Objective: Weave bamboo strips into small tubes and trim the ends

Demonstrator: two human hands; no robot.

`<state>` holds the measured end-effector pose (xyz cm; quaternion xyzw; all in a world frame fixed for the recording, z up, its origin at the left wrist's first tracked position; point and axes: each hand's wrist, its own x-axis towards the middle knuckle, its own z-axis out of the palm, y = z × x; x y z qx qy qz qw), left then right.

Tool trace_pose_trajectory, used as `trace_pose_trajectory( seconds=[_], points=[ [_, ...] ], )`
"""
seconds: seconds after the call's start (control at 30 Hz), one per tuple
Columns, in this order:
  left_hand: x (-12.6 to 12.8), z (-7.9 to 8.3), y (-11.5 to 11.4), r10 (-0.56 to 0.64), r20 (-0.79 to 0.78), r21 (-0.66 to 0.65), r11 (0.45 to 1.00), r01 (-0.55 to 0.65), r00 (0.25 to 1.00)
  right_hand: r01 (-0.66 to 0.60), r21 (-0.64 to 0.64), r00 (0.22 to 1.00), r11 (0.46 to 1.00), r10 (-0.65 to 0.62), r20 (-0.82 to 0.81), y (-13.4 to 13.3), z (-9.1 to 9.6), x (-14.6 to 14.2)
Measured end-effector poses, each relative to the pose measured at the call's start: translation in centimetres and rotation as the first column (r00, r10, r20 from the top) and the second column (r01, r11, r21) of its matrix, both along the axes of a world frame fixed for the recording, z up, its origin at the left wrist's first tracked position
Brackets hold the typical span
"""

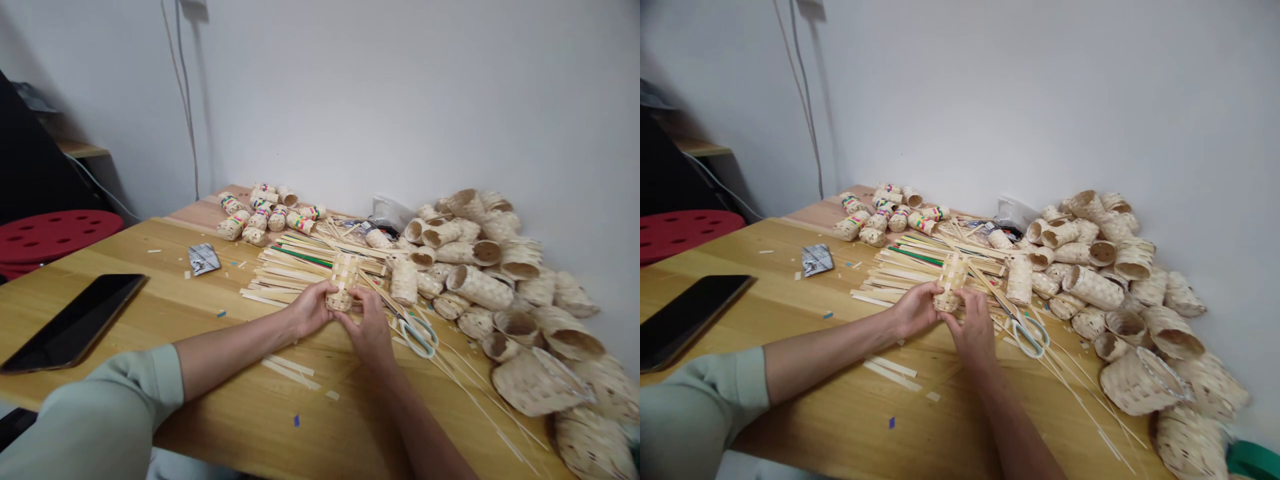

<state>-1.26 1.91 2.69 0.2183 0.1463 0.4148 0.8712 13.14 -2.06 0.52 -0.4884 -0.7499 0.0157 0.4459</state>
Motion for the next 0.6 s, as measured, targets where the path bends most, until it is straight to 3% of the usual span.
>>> trace_pose_trajectory(
  seconds=[0.17,0.3,0.43,0.6],
  points=[
    [0.12,-0.11,-0.17,0.03,-0.022,0.037,0.999,-0.03,0.999,-0.018,-0.049,0.998,0.999,0.015,-0.057,0.08,-0.21,0.05],
    [0.26,-0.04,-0.24,0.103,-0.089,0.065,0.993,-0.097,0.991,-0.067,-0.137,0.977,0.988,0.037,-0.212,0.25,-0.21,0.24],
    [0.23,0.2,0.17,0.027,-0.092,0.038,0.999,-0.024,0.995,-0.087,-0.163,0.948,0.983,0.032,-0.315,0.28,0.06,0.34],
    [0.08,0.29,0.43,-0.005,-0.085,0.059,0.998,0.01,0.996,-0.089,-0.178,0.953,0.98,0.031,-0.302,0.34,-0.04,0.35]
  ],
)
